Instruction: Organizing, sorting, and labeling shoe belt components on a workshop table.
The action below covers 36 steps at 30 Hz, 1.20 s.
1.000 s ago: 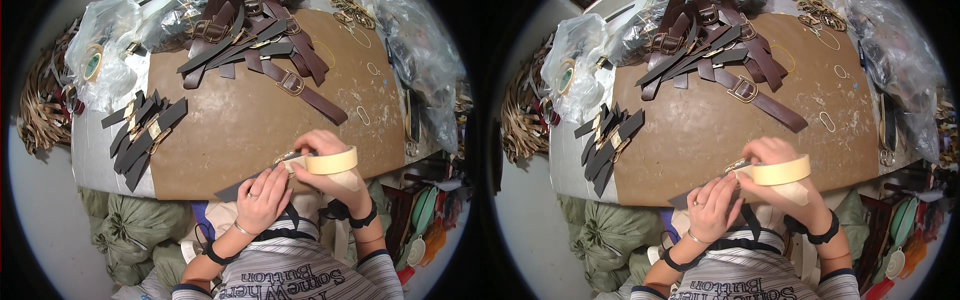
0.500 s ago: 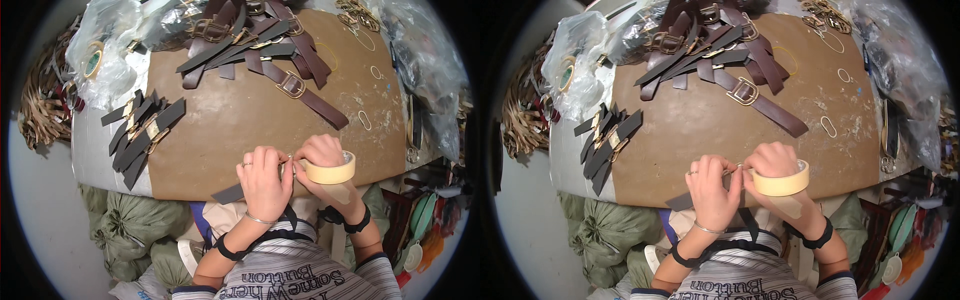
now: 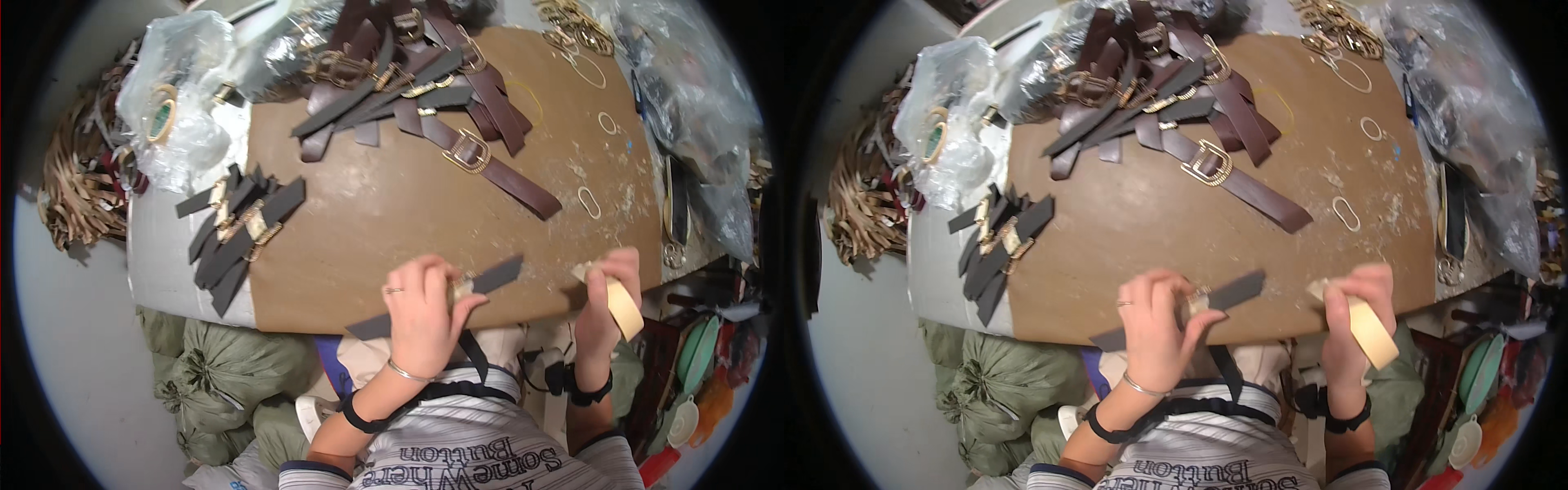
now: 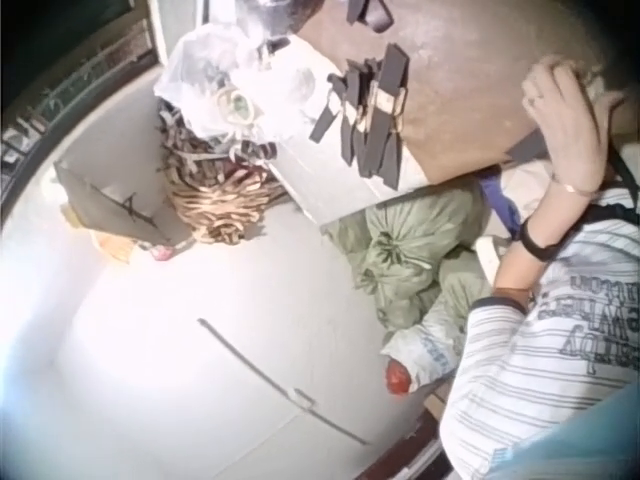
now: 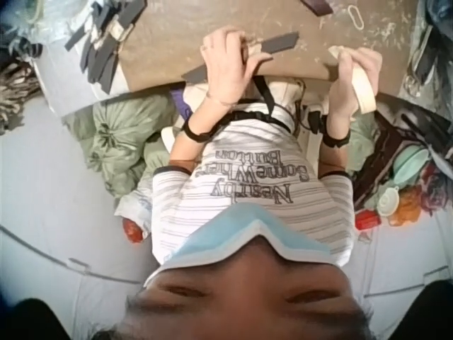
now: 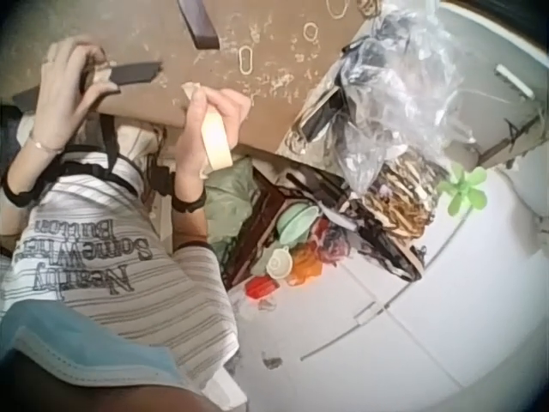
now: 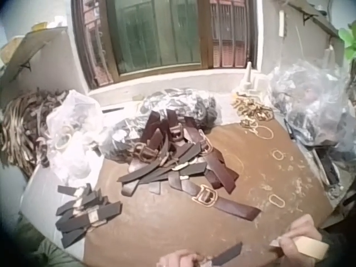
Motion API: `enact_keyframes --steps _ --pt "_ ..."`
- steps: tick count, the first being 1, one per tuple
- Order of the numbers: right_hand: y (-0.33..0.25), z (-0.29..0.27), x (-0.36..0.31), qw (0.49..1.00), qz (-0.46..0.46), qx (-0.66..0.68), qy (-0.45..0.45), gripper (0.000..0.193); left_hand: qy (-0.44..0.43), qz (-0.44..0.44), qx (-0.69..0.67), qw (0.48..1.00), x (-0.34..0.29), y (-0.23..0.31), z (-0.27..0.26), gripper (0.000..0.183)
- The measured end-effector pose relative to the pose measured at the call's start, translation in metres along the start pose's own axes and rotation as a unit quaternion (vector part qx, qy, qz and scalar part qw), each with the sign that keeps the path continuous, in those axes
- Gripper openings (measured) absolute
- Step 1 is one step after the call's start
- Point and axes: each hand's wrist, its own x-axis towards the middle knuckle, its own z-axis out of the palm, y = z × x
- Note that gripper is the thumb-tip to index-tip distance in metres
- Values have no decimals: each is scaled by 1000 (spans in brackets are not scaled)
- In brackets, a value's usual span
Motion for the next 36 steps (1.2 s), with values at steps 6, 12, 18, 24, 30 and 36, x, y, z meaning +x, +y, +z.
enact_keyframes --steps 6,12,18,24,30,36 --pt "-1 3 -15 985 135 109 2 10 -37 -161 11 986 24 -47 -82 47" --pt "7 2 -16 956 192 200 -96 16 148 35 330 932 89 -145 -144 42" --pt "-27 16 -19 955 156 189 -163 12 35 118 166 978 193 -113 -56 25" --pt "-39 6 -27 963 132 141 -191 13 4 159 250 955 209 -121 -19 26" --pt "-72 -38 -11 940 100 149 -289 24 -64 326 163 929 55 -27 -48 43" --pt "-86 -6 -21 881 -153 -36 -447 38 -114 349 201 908 -19 -23 -29 43"
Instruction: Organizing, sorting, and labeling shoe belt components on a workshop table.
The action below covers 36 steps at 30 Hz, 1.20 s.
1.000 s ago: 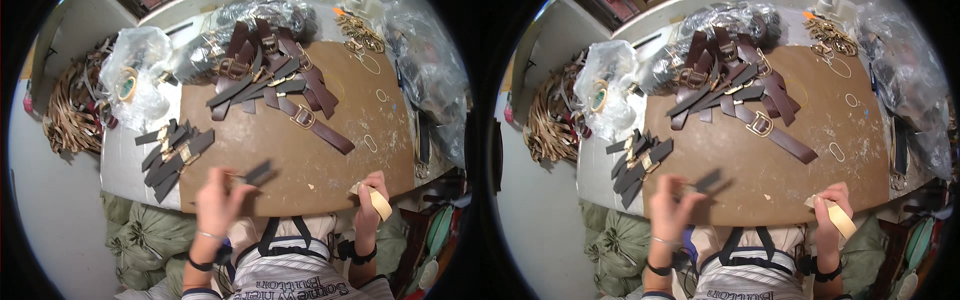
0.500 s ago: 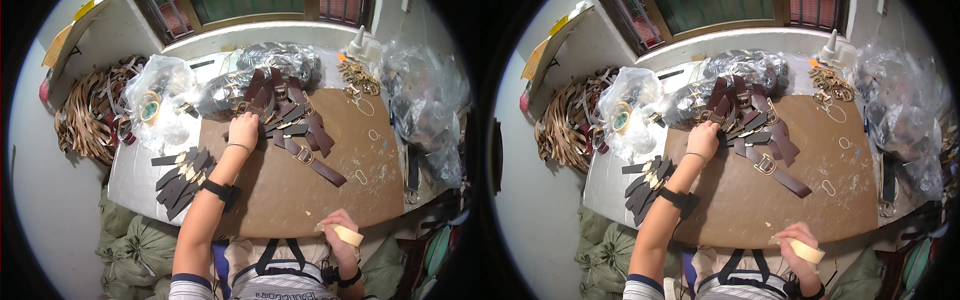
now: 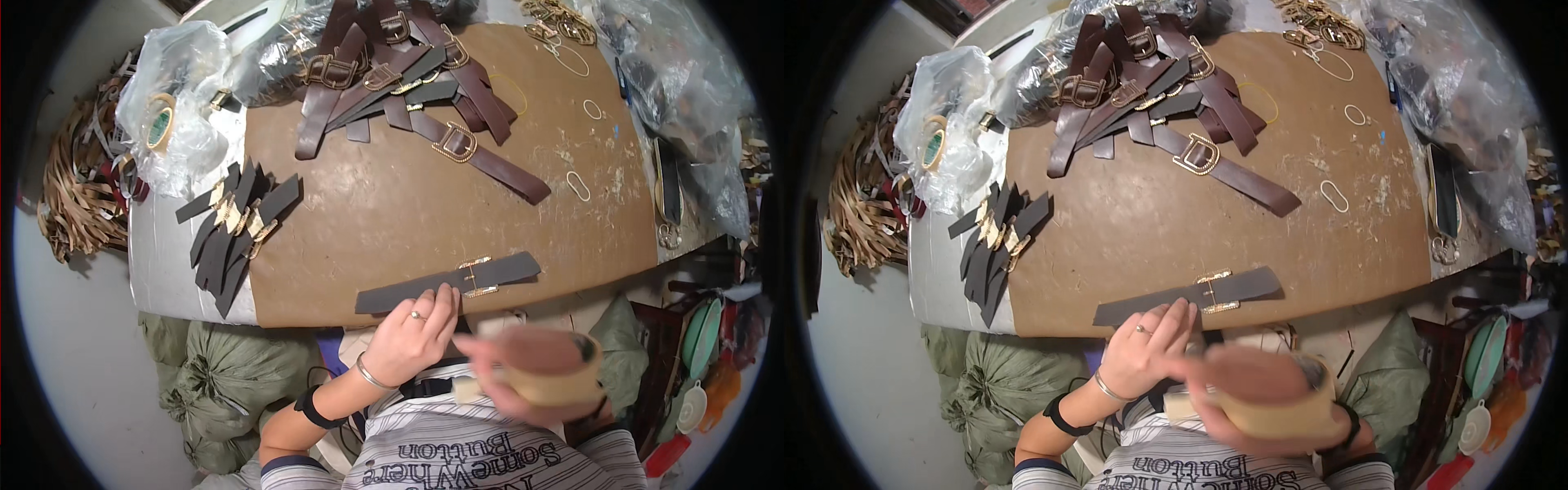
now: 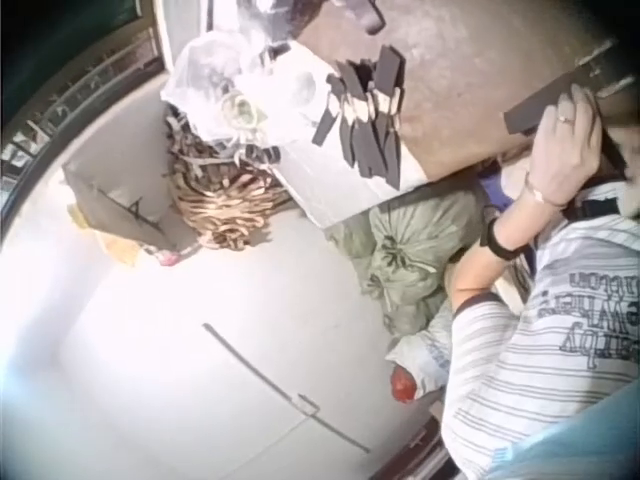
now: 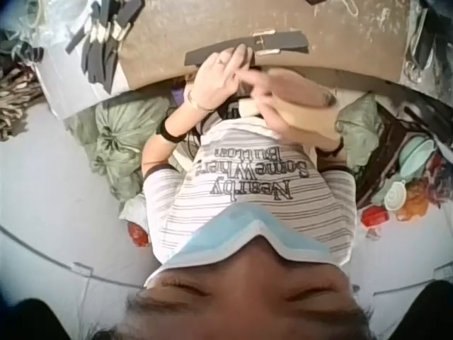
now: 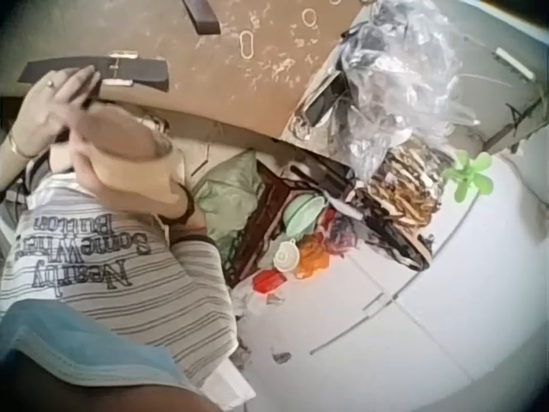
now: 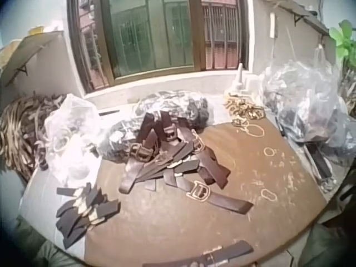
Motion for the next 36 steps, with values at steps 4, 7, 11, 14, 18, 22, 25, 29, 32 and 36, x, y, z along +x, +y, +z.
enact_keyframes --steps 4,7,11,14,18,22,25,29,32,36 --pt "53 28 38 953 194 172 155 32 12 -18 -32 999 -5 3 5 38" --pt "69 11 35 881 318 333 107 22 9 -27 -57 998 -9 5 8 36" --pt "63 15 39 880 322 335 96 20 28 -52 -76 995 -16 14 14 35" --pt "60 29 41 923 263 238 151 20 47 -61 -95 992 -18 15 18 35" --pt "62 34 47 958 223 104 149 21 68 -60 -66 994 -15 18 22 32" --pt "53 32 52 970 197 -14 141 20 32 -117 -58 991 -8 26 24 42" --pt "58 11 53 964 224 47 134 16 8 -144 -138 980 -4 22 25 50" --pt "78 16 42 969 215 11 123 12 26 -123 -111 986 -9 24 30 58" --pt "79 19 38 977 175 -44 117 10 -11 -107 -45 993 -6 26 24 43" --pt "79 22 40 976 167 -44 132 8 19 -178 -158 971 8 27 17 53"
